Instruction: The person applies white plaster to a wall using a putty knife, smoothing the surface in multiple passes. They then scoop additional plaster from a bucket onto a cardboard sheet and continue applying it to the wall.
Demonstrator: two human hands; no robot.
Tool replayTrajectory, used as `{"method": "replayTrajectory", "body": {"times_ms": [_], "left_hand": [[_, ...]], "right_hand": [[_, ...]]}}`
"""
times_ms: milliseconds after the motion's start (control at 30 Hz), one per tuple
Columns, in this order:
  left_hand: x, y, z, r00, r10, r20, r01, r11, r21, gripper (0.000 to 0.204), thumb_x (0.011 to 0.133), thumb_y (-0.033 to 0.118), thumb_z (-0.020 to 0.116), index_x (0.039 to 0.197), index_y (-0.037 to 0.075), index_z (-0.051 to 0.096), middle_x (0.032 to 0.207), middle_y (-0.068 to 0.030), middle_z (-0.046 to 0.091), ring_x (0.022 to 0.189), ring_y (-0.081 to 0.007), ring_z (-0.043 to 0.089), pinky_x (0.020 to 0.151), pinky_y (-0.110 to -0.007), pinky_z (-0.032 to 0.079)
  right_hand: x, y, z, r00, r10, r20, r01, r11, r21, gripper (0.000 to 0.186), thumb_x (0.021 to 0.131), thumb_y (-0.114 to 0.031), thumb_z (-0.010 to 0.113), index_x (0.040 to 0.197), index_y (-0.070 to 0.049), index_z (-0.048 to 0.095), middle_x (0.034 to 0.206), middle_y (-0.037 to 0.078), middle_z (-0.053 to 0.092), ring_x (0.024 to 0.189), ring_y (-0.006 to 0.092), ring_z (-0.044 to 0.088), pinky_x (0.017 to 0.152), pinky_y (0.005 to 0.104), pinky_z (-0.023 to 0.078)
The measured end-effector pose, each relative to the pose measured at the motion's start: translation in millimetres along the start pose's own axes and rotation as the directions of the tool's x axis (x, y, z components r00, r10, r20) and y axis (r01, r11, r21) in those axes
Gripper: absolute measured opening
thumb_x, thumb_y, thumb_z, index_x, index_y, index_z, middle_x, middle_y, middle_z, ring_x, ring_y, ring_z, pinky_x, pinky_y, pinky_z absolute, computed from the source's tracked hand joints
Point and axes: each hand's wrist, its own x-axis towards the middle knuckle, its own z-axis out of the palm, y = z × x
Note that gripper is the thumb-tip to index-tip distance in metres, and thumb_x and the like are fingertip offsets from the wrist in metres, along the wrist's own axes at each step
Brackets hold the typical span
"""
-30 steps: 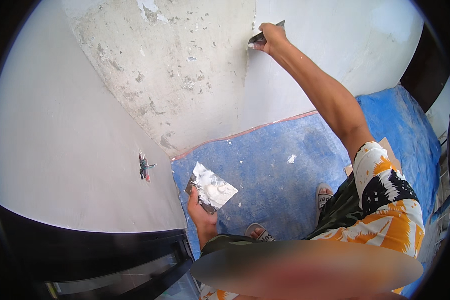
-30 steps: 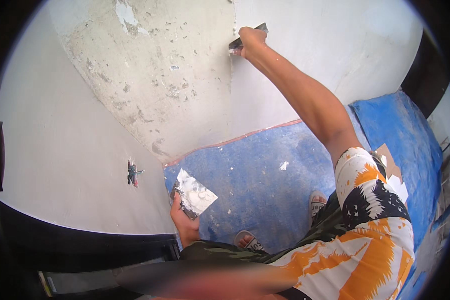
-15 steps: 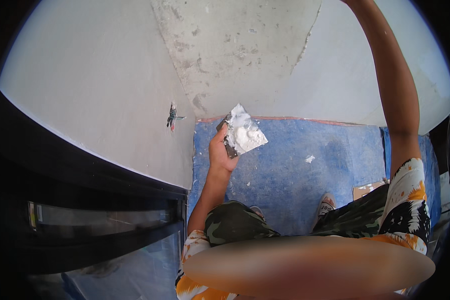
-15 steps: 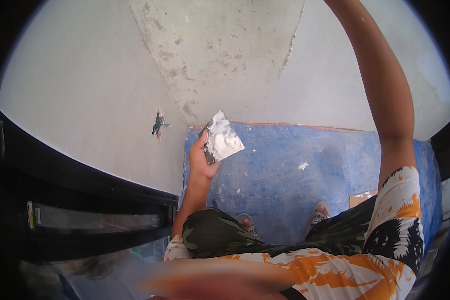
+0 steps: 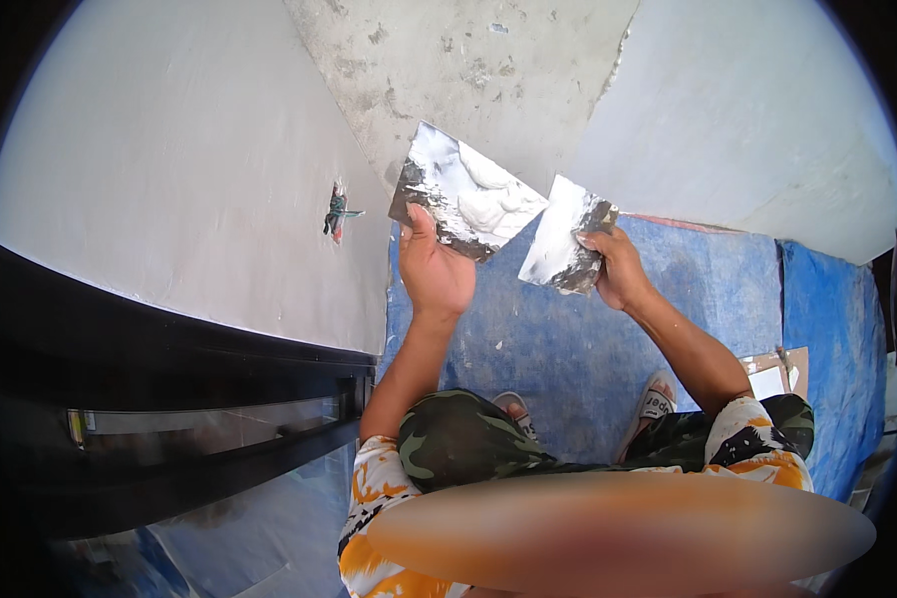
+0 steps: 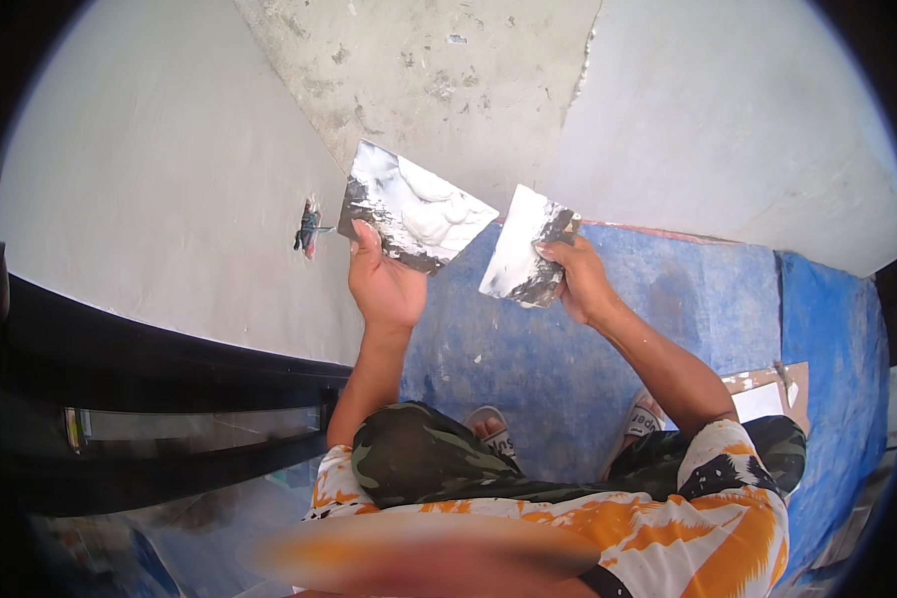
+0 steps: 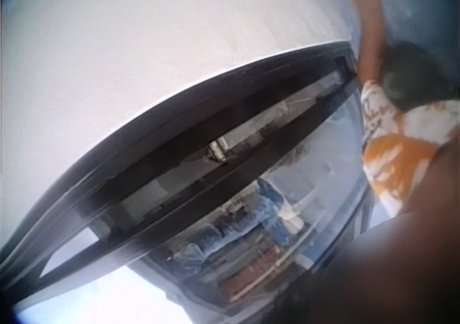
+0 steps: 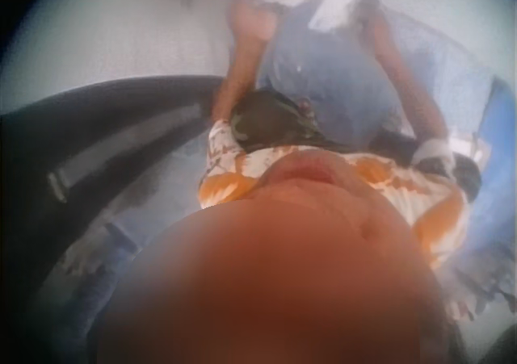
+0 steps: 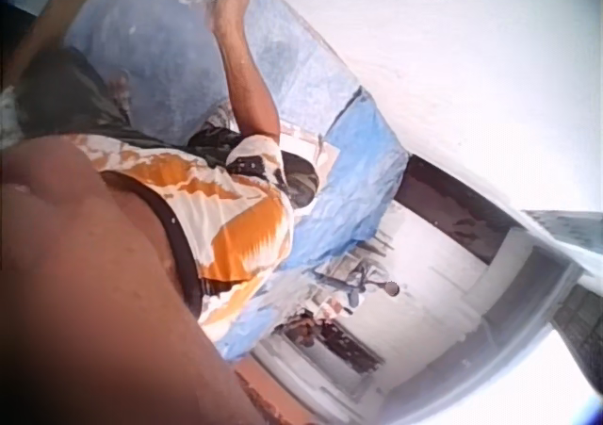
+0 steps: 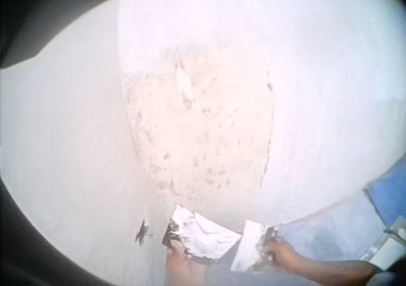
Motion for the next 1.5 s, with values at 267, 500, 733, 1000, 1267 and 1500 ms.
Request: {"method": "replayTrajectory", "body": {"times_ms": [267,500,733,1000,1267,1500], "left_hand": [[-7.9,-27.9,18.0,0.552,0.118,0.825,-0.831,0.15,0.535,0.032,0.084,0.007,0.062,0.115,-0.001,0.066,0.122,-0.0195,0.064,0.101,-0.0337,0.061,0.088,-0.04,0.047],[-31.8,-57.5,-7.1,0.956,-0.102,-0.274,0.211,0.89,0.404,0.039,0.103,0.025,0.043,0.128,-0.004,0.051,0.119,-0.0152,0.063,0.106,-0.0296,0.062,0.094,-0.041,0.05],[0.4,-45.7,-46.4,0.887,-0.431,-0.169,0.453,0.881,0.132,0.039,0.101,0.024,0.045,0.129,-0.003,0.053,0.119,-0.0134,0.063,0.108,-0.0269,0.063,0.092,-0.039,0.052],[31.3,-44.0,-44.1,0.98,0.077,-0.185,0.015,0.892,0.452,0.033,0.1,0.021,0.049,0.12,-0.005,0.054,0.109,-0.0119,0.064,0.099,-0.0201,0.065,0.085,-0.035,0.053],[44.9,-26.7,-27.3,0.898,0.394,-0.193,-0.287,0.861,0.421,0.04,0.101,0.028,0.05,0.127,-0.002,0.047,0.119,-0.0144,0.058,0.103,-0.0223,0.062,0.091,-0.036,0.05],[61.2,-72.6,-60.5,0.963,0.264,-0.056,-0.238,0.93,0.28,0.047,0.101,0.028,0.051,0.134,-0.003,0.042,0.129,-0.0148,0.054,0.115,-0.0252,0.056,0.098,-0.04,0.047]], "right_hand": [[7.7,2.9,-8.7,0.998,-0.03,0.057,-0.029,0.581,0.814,0.035,0.093,-0.018,0.051,0.123,0.0,0.052,0.11,0.013,0.065,0.098,0.026,0.066,0.086,0.0404,0.056],[-27.8,-24.3,-45.0,0.767,-0.631,0.113,0.612,0.774,0.161,0.045,0.099,-0.026,0.053,0.138,-0.003,0.045,0.125,0.018,0.058,0.116,0.0304,0.058,0.099,0.0422,0.047],[1.3,5.3,-40.8,0.727,-0.54,0.423,0.579,0.151,-0.801,0.056,0.084,-0.003,0.063,0.136,-0.022,0.055,0.129,0.021,0.05,0.119,0.0415,0.05,0.098,0.0512,0.043],[28.9,-9.6,-15.4,0.488,-0.651,0.581,0.649,-0.175,-0.741,0.051,0.069,-0.008,0.076,0.116,-0.026,0.07,0.12,0.008,0.059,0.118,0.0307,0.054,0.088,0.0469,0.043],[48.7,2.1,-32.6,0.819,-0.389,0.422,0.549,0.745,-0.378,0.027,0.082,-0.014,0.072,0.108,-0.019,0.073,0.115,0.008,0.062,0.107,0.0277,0.058,0.085,0.0434,0.046],[95.4,56.4,-38.9,0.99,0.007,0.144,-0.102,0.741,0.663,0.044,0.097,-0.021,0.057,0.133,0.0,0.044,0.121,0.013,0.061,0.108,0.0259,0.065,0.088,0.0471,0.058]]}}
